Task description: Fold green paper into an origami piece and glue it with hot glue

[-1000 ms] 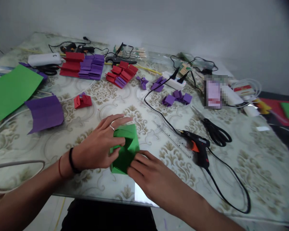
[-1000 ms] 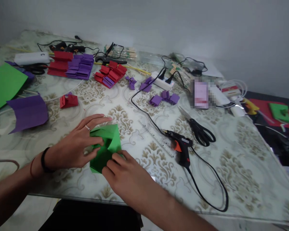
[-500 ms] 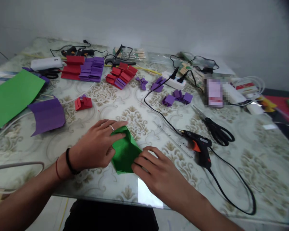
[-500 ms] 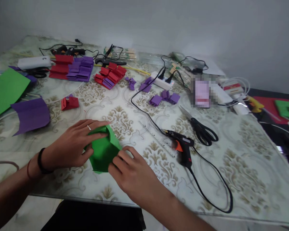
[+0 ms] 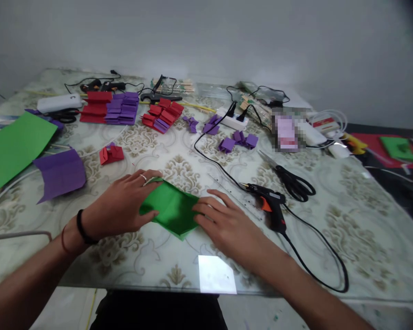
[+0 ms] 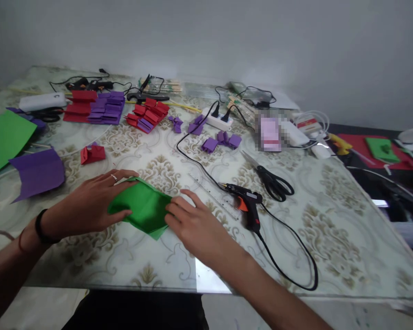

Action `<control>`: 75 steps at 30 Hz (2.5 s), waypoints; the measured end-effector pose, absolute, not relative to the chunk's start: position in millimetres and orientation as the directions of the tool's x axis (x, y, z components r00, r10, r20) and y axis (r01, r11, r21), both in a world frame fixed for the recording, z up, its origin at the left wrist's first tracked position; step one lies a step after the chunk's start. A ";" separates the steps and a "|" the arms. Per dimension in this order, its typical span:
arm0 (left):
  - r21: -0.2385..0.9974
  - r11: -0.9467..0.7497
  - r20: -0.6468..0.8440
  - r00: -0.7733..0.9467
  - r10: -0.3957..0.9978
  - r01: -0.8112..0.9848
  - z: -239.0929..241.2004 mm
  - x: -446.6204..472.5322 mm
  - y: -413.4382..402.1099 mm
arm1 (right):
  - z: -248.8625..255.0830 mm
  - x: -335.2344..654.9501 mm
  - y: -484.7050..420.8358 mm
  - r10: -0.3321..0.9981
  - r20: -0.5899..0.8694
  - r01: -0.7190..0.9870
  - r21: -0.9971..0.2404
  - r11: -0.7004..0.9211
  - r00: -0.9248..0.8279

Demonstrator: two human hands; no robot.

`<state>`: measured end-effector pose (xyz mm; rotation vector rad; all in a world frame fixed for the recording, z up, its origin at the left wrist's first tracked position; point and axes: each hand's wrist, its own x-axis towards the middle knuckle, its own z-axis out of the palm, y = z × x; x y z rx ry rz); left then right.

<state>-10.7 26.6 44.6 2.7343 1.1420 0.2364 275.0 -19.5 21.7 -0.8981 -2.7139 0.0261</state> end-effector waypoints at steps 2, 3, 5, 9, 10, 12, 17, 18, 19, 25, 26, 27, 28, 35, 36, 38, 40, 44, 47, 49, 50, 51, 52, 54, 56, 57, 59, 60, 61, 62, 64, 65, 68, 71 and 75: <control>0.215 -0.695 0.059 0.701 0.711 0.687 44.5 -12.9 27.8 | 20.2 281.4 -9.8 0.602 0.255 0.596 -0.110 0.796 -0.757; 0.220 -0.695 0.052 0.703 0.709 0.685 44.0 -14.1 28.2 | 20.6 284.0 -5.6 0.606 0.245 0.597 -0.119 0.793 -0.757; 0.237 -0.694 0.049 0.705 0.707 0.680 42.4 -16.1 28.8 | 24.3 287.9 0.8 0.610 0.206 0.586 -0.168 0.793 -0.766; 0.244 -0.686 0.075 0.692 0.718 0.686 39.0 -17.0 27.9 | 39.8 289.2 3.5 0.630 0.114 0.556 -0.371 0.744 -0.768; 0.239 -0.679 0.084 0.682 0.727 0.694 38.6 -16.7 27.2 | 43.1 288.2 2.5 0.636 0.104 0.548 -0.414 0.727 -0.765; 0.239 -0.664 0.101 0.662 0.743 0.709 38.6 -16.0 25.4 | 46.0 285.2 0.2 0.639 0.114 0.528 -0.465 0.711 -0.761; 0.269 -0.610 0.130 0.600 0.789 0.745 36.3 -14.1 22.1 | 35.7 277.1 1.0 0.682 0.253 0.555 -0.426 0.715 -0.686; 0.278 -0.583 0.141 0.568 0.811 0.763 34.3 -13.3 22.0 | 33.6 276.1 2.9 0.698 0.273 0.573 -0.416 0.706 -0.662; 0.291 -0.551 0.155 0.530 0.834 0.782 31.7 -12.4 22.1 | 32.0 275.3 5.2 0.717 0.285 0.593 -0.414 0.690 -0.636; 0.397 -0.475 0.275 0.391 0.878 0.786 13.0 -7.2 22.1 | 24.3 271.7 16.1 0.843 0.305 0.702 -0.467 0.538 -0.443; 0.413 -0.475 0.277 0.390 0.878 0.777 11.1 -7.0 21.7 | 21.7 271.3 16.5 0.849 0.319 0.702 -0.479 0.528 -0.421; 0.429 -0.471 0.272 0.387 0.881 0.771 9.8 -7.0 21.1 | 18.9 271.0 16.5 0.855 0.330 0.698 -0.495 0.518 -0.400; 0.445 -0.463 0.263 0.382 0.886 0.767 9.1 -7.1 20.5 | 16.2 270.9 16.3 0.862 0.338 0.692 -0.515 0.506 -0.379; 0.419 -0.476 0.253 0.404 0.879 0.773 10.2 -1.8 17.0 | 9.2 271.1 12.1 0.917 0.302 0.645 -0.651 0.399 -0.262; 0.419 -0.482 0.260 0.408 0.875 0.769 10.1 -0.5 16.7 | 8.8 271.0 11.2 0.920 0.295 0.643 -0.658 0.391 -0.257; 0.446 -0.498 0.269 0.419 0.867 0.744 9.4 1.5 16.5 | 7.9 270.6 9.0 0.923 0.285 0.635 -0.671 0.384 -0.257; 0.490 -0.513 0.265 0.440 0.858 0.705 8.9 2.3 16.5 | 7.1 270.0 6.7 0.930 0.268 0.626 -0.688 0.368 -0.252; 0.556 -0.518 0.238 0.473 0.848 0.650 11.1 0.6 16.9 | 6.0 269.1 4.3 0.944 0.216 0.601 -0.730 0.326 -0.249; 0.599 -0.496 0.198 0.484 0.852 0.628 14.9 -2.0 17.3 | 3.9 269.4 5.7 0.950 0.185 0.583 -0.754 0.302 -0.252; 0.631 -0.466 0.164 0.481 0.861 0.620 16.5 -3.8 17.5 | 2.0 269.7 7.3 0.946 0.181 0.576 -0.757 0.308 -0.268; 0.642 -0.453 0.146 0.481 0.864 0.619 16.7 -4.7 17.5 | 1.2 269.6 7.9 0.942 0.183 0.573 -0.755 0.318 -0.281; 0.649 -0.444 0.132 0.483 0.866 0.618 16.5 -5.4 17.5 | 0.6 269.4 8.2 0.939 0.181 0.571 -0.754 0.324 -0.293; 0.648 -0.444 0.123 0.491 0.863 0.618 15.8 -5.8 17.4 | 0.1 269.0 8.1 0.936 0.176 0.571 -0.753 0.328 -0.305; 0.633 -0.459 0.112 0.512 0.852 0.624 13.6 -5.8 17.2 | -1.2 267.8 6.9 0.923 0.165 0.574 -0.741 0.349 -0.349; 0.615 -0.488 0.115 0.543 0.832 0.619 10.7 -4.2 16.7 | -3.9 266.1 5.1 0.901 0.143 0.586 -0.715 0.381 -0.411; 0.611 -0.500 0.119 0.553 0.824 0.613 9.1 -3.0 16.4 | -6.1 265.2 4.3 0.887 0.133 0.595 -0.697 0.401 -0.443; 0.620 -0.506 0.125 0.561 0.818 0.600 5.6 -0.4 15.7 | -11.5 263.1 3.3 0.864 0.120 0.615 -0.655 0.439 -0.489; 0.630 -0.504 0.126 0.562 0.817 0.591 3.8 0.6 15.4 | -14.4 261.9 3.1 0.856 0.119 0.627 -0.632 0.456 -0.503; 0.639 -0.503 0.125 0.566 0.815 0.582 1.8 1.3 15.2 | -17.0 260.5 3.2 0.849 0.119 0.639 -0.607 0.472 -0.514; 0.647 -0.502 0.120 0.574 0.810 0.573 -0.2 1.7 15.3 | -19.2 258.9 3.4 0.844 0.118 0.652 -0.583 0.485 -0.523; 0.649 -0.503 0.095 0.595 0.798 0.571 -4.3 1.6 16.0 | -22.0 255.1 3.9 0.837 0.110 0.679 -0.534 0.505 -0.536; 0.641 -0.505 0.084 0.601 0.795 0.579 -6.4 1.3 16.6 | -22.6 253.1 4.1 0.834 0.105 0.691 -0.510 0.512 -0.541; 0.567 -0.552 0.101 0.614 0.783 0.611 -13.6 1.6 18.6 | -23.8 246.9 4.3 0.828 0.095 0.721 -0.444 0.532 -0.552; 0.400 -0.650 0.171 0.645 0.745 0.646 -21.3 4.0 19.3 | -26.5 241.6 4.0 0.823 0.074 0.748 -0.376 0.546 -0.564; 0.175 -0.683 0.146 0.667 0.730 0.709 -27.9 8.1 17.6 | -32.6 236.1 2.3 0.819 0.041 0.777 -0.291 0.558 -0.572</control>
